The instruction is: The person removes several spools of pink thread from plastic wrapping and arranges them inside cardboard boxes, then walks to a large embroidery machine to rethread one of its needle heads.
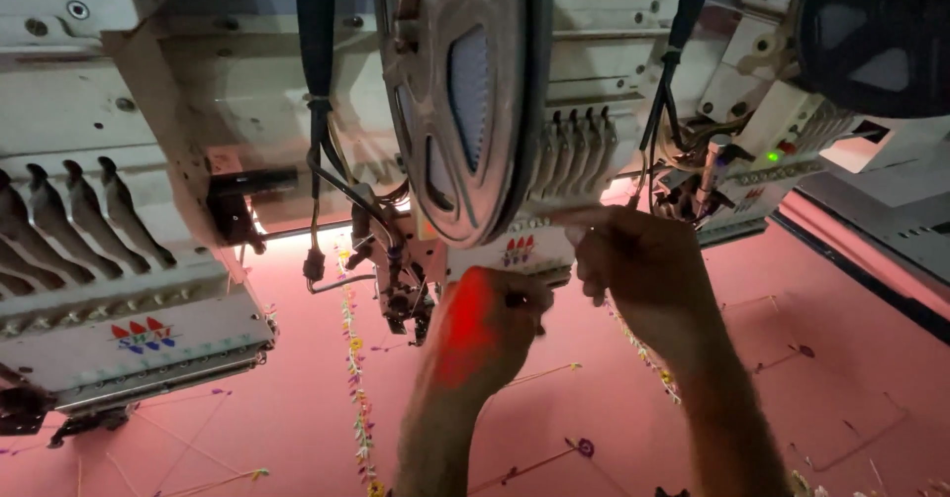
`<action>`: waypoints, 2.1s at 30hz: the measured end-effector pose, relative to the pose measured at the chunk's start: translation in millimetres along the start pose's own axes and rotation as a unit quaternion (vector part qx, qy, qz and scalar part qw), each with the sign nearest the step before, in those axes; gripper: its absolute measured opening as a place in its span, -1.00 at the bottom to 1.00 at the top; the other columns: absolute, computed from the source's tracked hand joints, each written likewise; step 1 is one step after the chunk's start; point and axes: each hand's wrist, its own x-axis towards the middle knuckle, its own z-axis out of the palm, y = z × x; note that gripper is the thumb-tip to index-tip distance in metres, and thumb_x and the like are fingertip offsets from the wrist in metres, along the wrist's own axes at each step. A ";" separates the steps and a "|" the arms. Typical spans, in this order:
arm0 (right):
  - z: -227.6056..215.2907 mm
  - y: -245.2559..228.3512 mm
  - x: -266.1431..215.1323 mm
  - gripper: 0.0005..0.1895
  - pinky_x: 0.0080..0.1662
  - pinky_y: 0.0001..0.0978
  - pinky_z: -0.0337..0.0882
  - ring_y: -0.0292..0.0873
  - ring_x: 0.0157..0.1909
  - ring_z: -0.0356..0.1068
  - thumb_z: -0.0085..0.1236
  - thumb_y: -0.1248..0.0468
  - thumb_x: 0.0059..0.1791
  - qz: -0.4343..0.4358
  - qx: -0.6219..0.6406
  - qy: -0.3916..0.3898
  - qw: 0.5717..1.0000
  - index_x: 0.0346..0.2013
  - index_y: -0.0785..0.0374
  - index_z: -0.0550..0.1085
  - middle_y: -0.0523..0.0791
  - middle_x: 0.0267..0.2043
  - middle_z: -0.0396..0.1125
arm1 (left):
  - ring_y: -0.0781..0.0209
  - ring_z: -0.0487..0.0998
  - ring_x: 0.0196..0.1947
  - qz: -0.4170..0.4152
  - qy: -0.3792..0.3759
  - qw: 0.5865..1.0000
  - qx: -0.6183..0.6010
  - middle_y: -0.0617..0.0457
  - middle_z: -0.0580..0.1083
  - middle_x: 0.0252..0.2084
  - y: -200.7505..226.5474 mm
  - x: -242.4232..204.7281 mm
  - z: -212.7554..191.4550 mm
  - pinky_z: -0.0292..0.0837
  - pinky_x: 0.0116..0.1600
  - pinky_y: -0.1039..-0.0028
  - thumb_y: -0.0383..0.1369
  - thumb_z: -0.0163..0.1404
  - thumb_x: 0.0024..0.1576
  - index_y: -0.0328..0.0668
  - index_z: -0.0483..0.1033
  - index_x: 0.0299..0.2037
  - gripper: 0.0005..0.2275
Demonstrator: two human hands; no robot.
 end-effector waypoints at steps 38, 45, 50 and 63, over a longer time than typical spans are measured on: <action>-14.0 -11.4 -11.7 -0.84 -0.41 -0.38 0.28 -0.24 -0.61 0.23 0.32 0.31 -0.11 -0.024 -0.277 -0.031 0.960 -0.26 0.20 0.72 -0.08 -0.77 0.23 | 0.12 0.62 -0.38 0.080 0.059 0.978 -0.183 -0.08 0.64 -0.43 -15.7 26.0 12.7 0.53 -0.16 0.39 -0.23 0.31 -0.02 -0.08 0.77 -0.31 -0.83; -12.2 -6.7 -10.2 -0.83 -0.39 -0.34 0.26 -0.20 -0.57 0.20 0.29 0.30 -0.07 -0.001 -0.227 -0.001 0.974 -0.22 0.23 0.72 -0.03 -0.75 0.25 | 0.25 0.55 -0.42 0.089 0.044 0.976 -0.193 -0.01 0.59 -0.47 -22.8 31.3 13.1 0.51 -0.21 0.43 -0.25 0.19 0.11 -0.06 0.77 -0.31 -0.86; -9.1 -4.5 -12.5 -0.83 -0.37 -0.36 0.27 -0.20 -0.57 0.23 0.26 0.33 -0.08 0.003 -0.226 0.021 0.974 -0.23 0.25 0.70 -0.03 -0.74 0.26 | 0.31 0.49 -0.48 0.097 0.044 0.974 -0.199 -0.01 0.57 -0.53 -20.8 26.4 15.0 0.46 -0.26 0.47 -0.30 0.13 0.14 -0.04 0.77 -0.35 -0.86; -16.8 7.2 -16.6 -0.81 -0.35 -0.31 0.31 -0.17 -0.56 0.29 0.23 0.32 -0.06 -0.052 -0.258 0.000 0.965 -0.19 0.27 0.67 0.00 -0.72 0.34 | 0.28 0.51 -0.37 0.088 0.052 0.963 -0.249 -0.05 0.60 -0.46 -37.0 37.7 38.8 0.40 -0.19 0.48 -0.31 0.21 0.05 -0.10 0.75 -0.26 -0.86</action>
